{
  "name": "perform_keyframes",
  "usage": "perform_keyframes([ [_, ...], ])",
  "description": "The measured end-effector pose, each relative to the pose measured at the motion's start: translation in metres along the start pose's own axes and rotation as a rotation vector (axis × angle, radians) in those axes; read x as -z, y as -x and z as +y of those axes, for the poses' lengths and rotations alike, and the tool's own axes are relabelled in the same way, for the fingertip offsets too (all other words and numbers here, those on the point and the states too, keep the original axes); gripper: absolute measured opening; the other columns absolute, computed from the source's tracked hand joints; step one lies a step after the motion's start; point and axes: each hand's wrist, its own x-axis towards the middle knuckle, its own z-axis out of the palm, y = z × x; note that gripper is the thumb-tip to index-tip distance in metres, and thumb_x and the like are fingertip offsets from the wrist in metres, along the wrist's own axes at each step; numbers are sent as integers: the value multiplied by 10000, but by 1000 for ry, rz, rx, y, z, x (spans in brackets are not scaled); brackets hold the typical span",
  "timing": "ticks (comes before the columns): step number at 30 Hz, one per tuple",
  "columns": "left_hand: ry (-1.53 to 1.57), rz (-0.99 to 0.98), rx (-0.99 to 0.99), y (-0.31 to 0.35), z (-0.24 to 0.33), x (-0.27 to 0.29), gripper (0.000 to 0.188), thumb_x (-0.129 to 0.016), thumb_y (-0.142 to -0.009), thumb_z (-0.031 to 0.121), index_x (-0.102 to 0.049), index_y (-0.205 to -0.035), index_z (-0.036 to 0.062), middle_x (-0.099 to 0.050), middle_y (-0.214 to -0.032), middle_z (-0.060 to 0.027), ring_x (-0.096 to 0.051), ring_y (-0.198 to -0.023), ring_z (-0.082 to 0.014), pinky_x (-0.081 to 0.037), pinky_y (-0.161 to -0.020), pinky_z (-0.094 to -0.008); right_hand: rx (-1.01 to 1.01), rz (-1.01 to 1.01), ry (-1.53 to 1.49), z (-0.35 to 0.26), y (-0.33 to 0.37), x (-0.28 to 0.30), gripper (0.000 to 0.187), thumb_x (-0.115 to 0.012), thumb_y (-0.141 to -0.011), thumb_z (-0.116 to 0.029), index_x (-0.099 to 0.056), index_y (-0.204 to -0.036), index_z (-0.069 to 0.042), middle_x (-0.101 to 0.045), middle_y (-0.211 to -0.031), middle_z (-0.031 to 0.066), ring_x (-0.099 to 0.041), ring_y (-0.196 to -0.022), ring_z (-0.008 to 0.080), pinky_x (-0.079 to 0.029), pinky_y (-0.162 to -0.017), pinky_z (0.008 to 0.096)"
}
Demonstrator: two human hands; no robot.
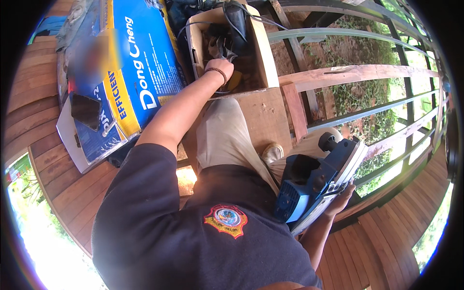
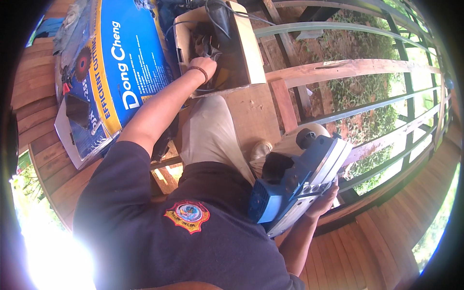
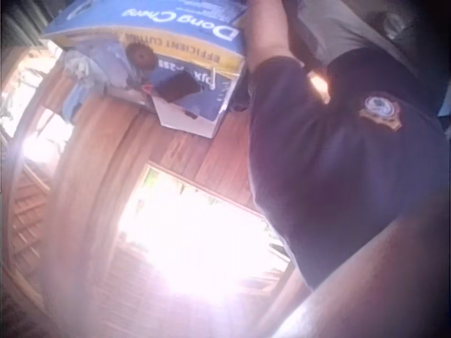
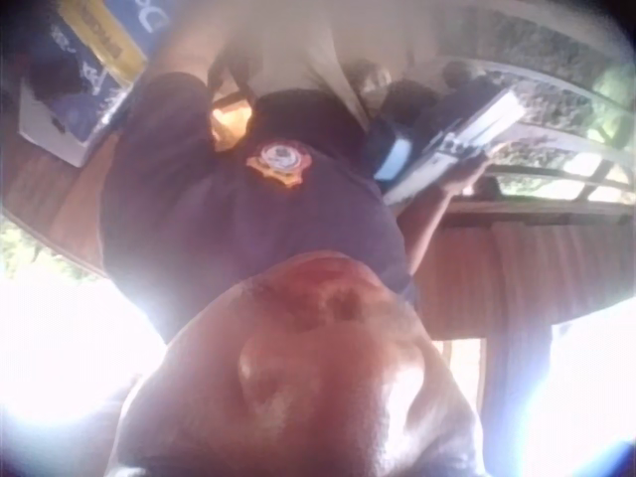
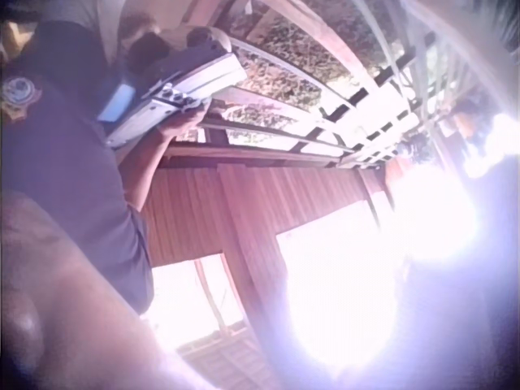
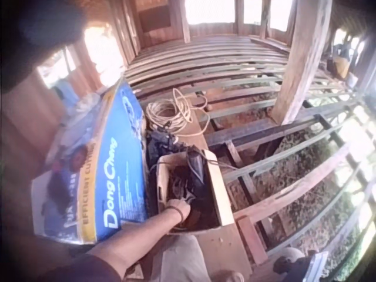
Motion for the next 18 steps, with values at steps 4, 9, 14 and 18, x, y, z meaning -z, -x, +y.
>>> perform_keyframes([
  [4, 54, -26, -102, -25, 21, -22, 331, -533, -981, 85, -801, -1171, 44, -737, -1288, -197, -728, -1186, -351, -599, -990, -463, -7, 33, -7, 0, -6, -7, 772, -508, -1056, -649, -500, -1493, -12, -682, -1029, 73, -651, -711, 125, -539, -568, 261],
  [9, 209, -45, 33, -60, 27, -76, 323, -533, -1004, 106, -786, -1199, 55, -719, -1304, -215, -713, -1202, -383, -598, -999, -484, -9, 47, -50, -3, -3, -14, 692, -477, -1086, -578, -529, -1461, 2, -685, -1089, 78, -682, -821, 146, -582, -681, 287],
  [14, 312, 5, 61, -73, 29, -82, 362, -478, -1032, 178, -778, -1208, 80, -714, -1300, -228, -706, -1195, -412, -583, -1006, -514, 31, 34, -4, 4, 2, -6, 677, -447, -1100, -547, -551, -1439, 30, -694, -1124, 95, -701, -850, 151, -581, -703, 284],
  [18, 283, 6, 34, -104, 22, -117, 380, -466, -1039, 225, -786, -1187, 82, -720, -1275, -232, -713, -1182, -400, -573, -1013, -521, -27, 74, 55, 8, 0, 1, 547, -406, -1126, -392, -616, -1376, 46, -687, -1207, 108, -659, -1088, 187, -531, -982, 348],
])
